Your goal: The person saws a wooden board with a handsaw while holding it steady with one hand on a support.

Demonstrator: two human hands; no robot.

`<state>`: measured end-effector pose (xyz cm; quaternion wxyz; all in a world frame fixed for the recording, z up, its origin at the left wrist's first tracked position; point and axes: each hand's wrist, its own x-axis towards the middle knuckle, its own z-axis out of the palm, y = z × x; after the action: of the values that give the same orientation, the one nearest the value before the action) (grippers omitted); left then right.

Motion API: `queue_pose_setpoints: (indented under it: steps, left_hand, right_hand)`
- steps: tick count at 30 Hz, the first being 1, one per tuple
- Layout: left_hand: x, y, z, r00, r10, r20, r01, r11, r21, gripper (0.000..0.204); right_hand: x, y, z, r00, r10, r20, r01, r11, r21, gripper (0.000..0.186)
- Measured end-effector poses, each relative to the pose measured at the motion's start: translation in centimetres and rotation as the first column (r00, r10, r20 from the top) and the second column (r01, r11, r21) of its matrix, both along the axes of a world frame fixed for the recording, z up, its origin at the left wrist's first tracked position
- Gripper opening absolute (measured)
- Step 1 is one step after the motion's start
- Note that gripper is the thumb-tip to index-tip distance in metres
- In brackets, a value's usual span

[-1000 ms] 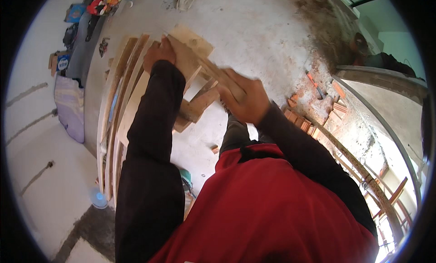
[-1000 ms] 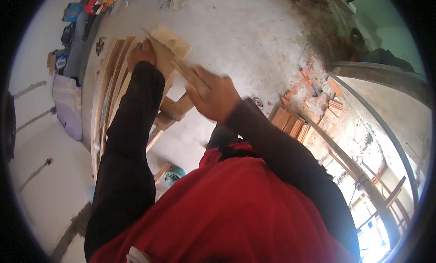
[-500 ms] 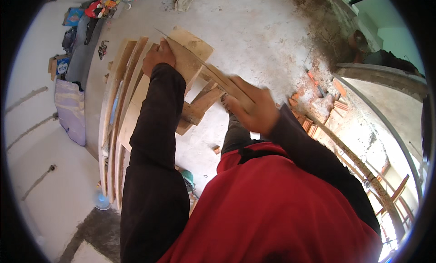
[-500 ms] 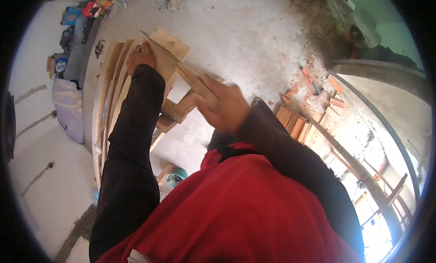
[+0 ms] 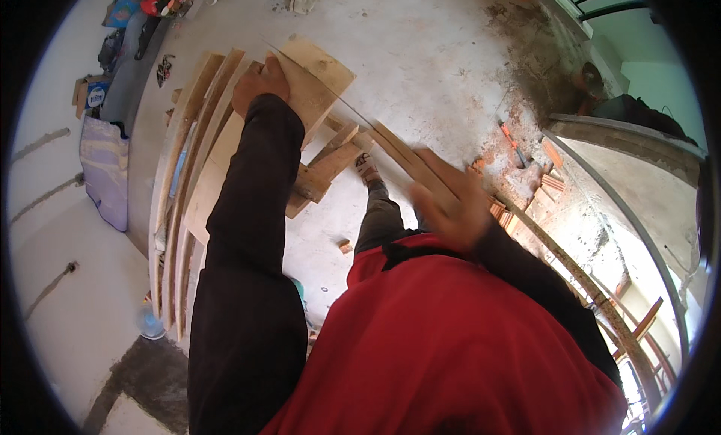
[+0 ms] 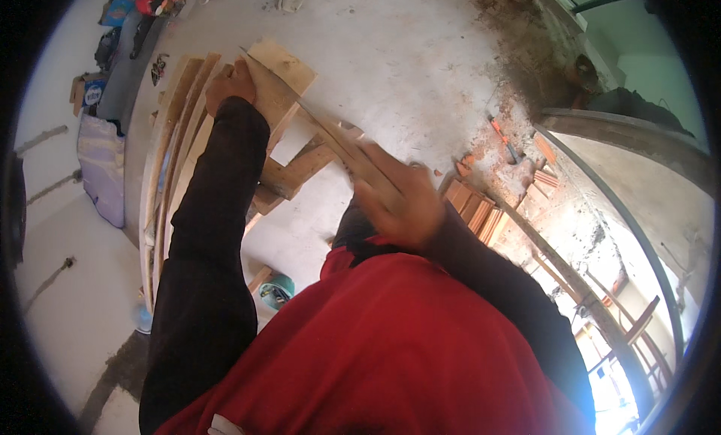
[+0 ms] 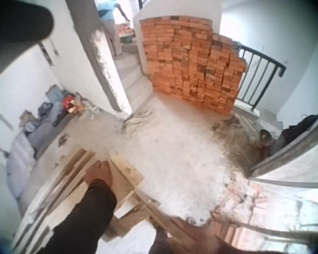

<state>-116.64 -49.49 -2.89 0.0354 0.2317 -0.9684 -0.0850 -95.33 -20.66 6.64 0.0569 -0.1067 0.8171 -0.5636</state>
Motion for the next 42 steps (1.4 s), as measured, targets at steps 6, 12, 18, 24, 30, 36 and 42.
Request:
queue_pose_setpoints:
  steps: [6, 12, 18, 24, 30, 36, 42]
  left_hand:
    - [0.2, 0.1, 0.6, 0.998, 0.016, 0.069, -0.019, 0.999, 0.042, 0.065]
    - [-0.4, 0.9, 0.6, 0.998, -0.053, 0.041, 0.053, 0.998, -0.015, 0.061]
    - [0.3, -0.3, 0.0, 0.999, 0.002, 0.042, -0.001, 1.0, -0.017, 0.062]
    - [-0.3, 1.2, 0.8, 0.997, -0.005, 0.071, 0.002, 0.999, 0.034, 0.064]
    - [0.0, 0.1, 0.6, 0.991, 0.038, 0.13, -0.039, 0.999, 0.009, 0.067]
    - [-0.1, 0.3, 0.7, 0.997, 0.025, 0.077, -0.026, 0.999, 0.019, 0.065]
    - [-0.5, 0.5, 0.6, 0.995, 0.01, 0.097, -0.012, 1.0, 0.016, 0.062]
  right_hand:
    - [3.1, 2.9, 4.5, 0.996, 0.039, 0.079, -0.038, 0.999, -0.007, 0.045]
    - [-5.2, -4.2, -1.0, 0.998, -0.059, 0.023, 0.059, 0.998, -0.005, 0.037]
    - [4.1, 4.3, 6.6, 0.984, 0.078, 0.162, -0.089, 0.994, 0.064, 0.049]
    - [-5.3, -4.0, -2.1, 0.997, -0.059, 0.05, 0.061, 0.998, -0.027, 0.05]
    - [3.0, 2.8, 2.8, 0.979, 0.033, 0.2, -0.022, 0.998, -0.059, 0.049]
    - [1.7, 1.1, 2.4, 1.0, -0.021, 0.021, 0.021, 1.0, 0.01, 0.044]
    - [-3.6, -2.4, 0.6, 0.995, -0.021, 0.098, 0.028, 0.997, -0.068, 0.033]
